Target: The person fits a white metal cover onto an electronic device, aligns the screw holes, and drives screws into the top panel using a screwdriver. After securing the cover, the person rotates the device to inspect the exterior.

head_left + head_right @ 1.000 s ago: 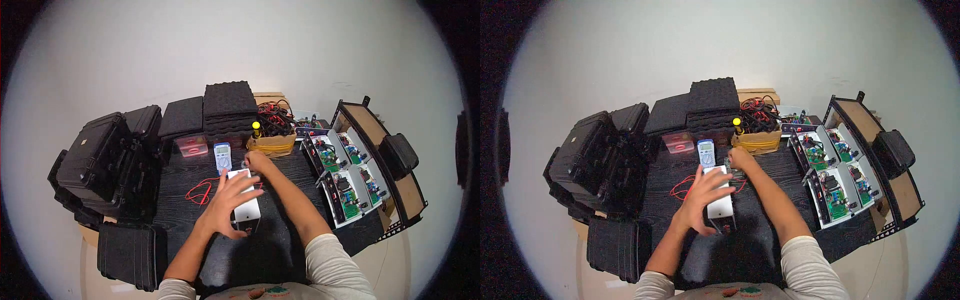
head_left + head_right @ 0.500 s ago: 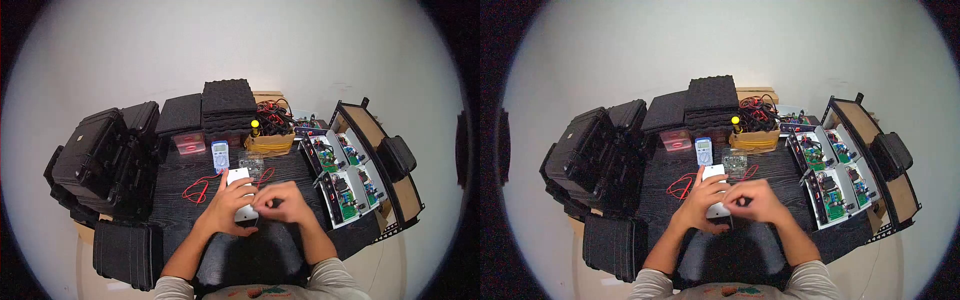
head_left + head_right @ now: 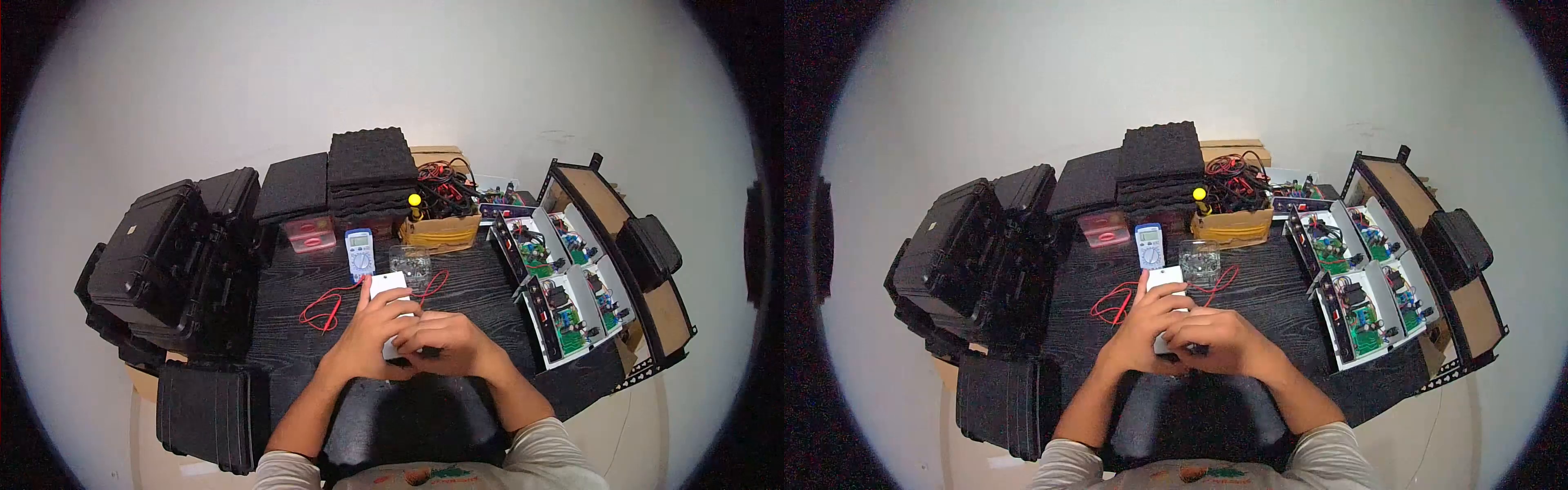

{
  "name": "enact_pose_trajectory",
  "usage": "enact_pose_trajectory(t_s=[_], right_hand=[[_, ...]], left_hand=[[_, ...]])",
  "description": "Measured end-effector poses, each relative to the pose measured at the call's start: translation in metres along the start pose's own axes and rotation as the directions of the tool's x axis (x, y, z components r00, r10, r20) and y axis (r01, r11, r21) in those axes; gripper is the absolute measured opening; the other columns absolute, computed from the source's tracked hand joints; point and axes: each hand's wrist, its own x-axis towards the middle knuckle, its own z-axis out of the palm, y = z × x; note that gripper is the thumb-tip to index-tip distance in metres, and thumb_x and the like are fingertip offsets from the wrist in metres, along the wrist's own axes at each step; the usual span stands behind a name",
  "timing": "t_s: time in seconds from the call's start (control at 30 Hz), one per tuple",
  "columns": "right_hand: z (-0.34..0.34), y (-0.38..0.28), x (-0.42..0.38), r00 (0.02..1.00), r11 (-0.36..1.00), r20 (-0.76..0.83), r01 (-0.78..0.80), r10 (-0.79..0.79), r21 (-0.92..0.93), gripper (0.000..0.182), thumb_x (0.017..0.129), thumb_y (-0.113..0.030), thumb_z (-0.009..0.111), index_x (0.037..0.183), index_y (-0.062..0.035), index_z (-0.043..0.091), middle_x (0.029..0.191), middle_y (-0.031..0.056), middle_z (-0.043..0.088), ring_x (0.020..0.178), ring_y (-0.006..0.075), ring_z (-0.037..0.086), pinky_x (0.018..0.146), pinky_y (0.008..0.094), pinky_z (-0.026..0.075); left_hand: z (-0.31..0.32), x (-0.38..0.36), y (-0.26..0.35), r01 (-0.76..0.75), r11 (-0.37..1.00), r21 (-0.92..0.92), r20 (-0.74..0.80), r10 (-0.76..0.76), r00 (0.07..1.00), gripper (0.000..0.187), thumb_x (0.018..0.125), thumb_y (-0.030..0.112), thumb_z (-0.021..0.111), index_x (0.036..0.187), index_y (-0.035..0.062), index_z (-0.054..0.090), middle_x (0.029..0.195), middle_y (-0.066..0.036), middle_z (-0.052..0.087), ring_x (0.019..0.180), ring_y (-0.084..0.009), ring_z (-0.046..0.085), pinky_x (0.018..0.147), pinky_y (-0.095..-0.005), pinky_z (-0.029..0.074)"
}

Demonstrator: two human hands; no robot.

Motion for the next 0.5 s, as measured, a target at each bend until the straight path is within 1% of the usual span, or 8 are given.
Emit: enact_pose_trajectory(t_s=[0.13, 0.23, 0.33, 0.43, 0.5], right_hand=[[0.0015, 0.0011, -0.0022, 1.0, 1.0, 0.014, -0.003, 0.003, -0.007, 0.026, 0.072, 0.004, 0.084, 0.094, -0.0068, 0.074, 0.098, 0.0045, 0.077, 0.089, 0.0282, 0.073, 0.077, 0.0388, 0.059], [-0.0005, -0.0045, -0.0017, 0.998, 0.996, 0.039, -0.055, 0.057, -0.063, 0.022, 0.079, 0.0, 0.081, 0.097, -0.0083, 0.073, 0.1, 0.0046, 0.075, 0.09, 0.0286, 0.072, 0.079, 0.0397, 0.059], [0.0028, -0.0065, 0.0027, 1.0, 0.999, -0.022, -0.005, 0.004, -0.033, 0.023, 0.077, 0.001, 0.084, 0.098, -0.0069, 0.076, 0.095, 0.004, 0.075, 0.084, 0.0274, 0.071, 0.076, 0.038, 0.057], [0.0056, -0.0046, 0.0001, 0.999, 1.0, -0.029, -0.018, 0.018, -0.017, 0.021, 0.08, -0.003, 0.084, 0.099, -0.0072, 0.076, 0.095, 0.0058, 0.073, 0.085, 0.0275, 0.071, 0.076, 0.038, 0.057], [0.0074, -0.0055, -0.0002, 0.998, 0.997, -0.028, -0.056, 0.055, -0.047, 0.02, 0.081, -0.006, 0.085, 0.099, -0.0074, 0.075, 0.094, 0.0069, 0.073, 0.085, 0.027, 0.071, 0.076, 0.0379, 0.057]], left_hand=[[0.0004, -0.0007, -0.0012, -0.003, 1.0, 0.013, 0.007, 0.003, 1.0, 0.07, 0.049, 0.029, 0.095, 0.115, 0.0156, 0.074, 0.128, -0.001, 0.066, 0.14, -0.0319, 0.051, 0.12, -0.0816, 0.004], [0.0008, -0.0013, -0.0012, -0.006, 1.0, 0.011, 0.001, 0.006, 1.0, 0.071, 0.05, 0.029, 0.094, 0.117, 0.0157, 0.073, 0.13, -0.001, 0.066, 0.141, -0.0322, 0.051, 0.12, -0.0814, 0.004], [0.0015, -0.0021, -0.0027, -0.013, 1.0, 0.012, -0.005, 0.013, 1.0, 0.072, 0.051, 0.029, 0.094, 0.118, 0.0156, 0.073, 0.132, -0.001, 0.066, 0.142, -0.0325, 0.051, 0.121, -0.081, 0.005], [0.0012, -0.0022, -0.0024, -0.008, 1.0, 0.024, 0.006, 0.008, 1.0, 0.073, 0.051, 0.029, 0.095, 0.119, 0.0153, 0.072, 0.133, -0.002, 0.066, 0.142, -0.0328, 0.05, 0.121, -0.0806, 0.006], [0.0007, -0.0021, -0.0006, -0.006, 1.0, 0.027, 0.012, 0.005, 1.0, 0.074, 0.051, 0.029, 0.095, 0.12, 0.015, 0.072, 0.134, -0.002, 0.066, 0.142, -0.033, 0.05, 0.121, -0.0806, 0.006]])
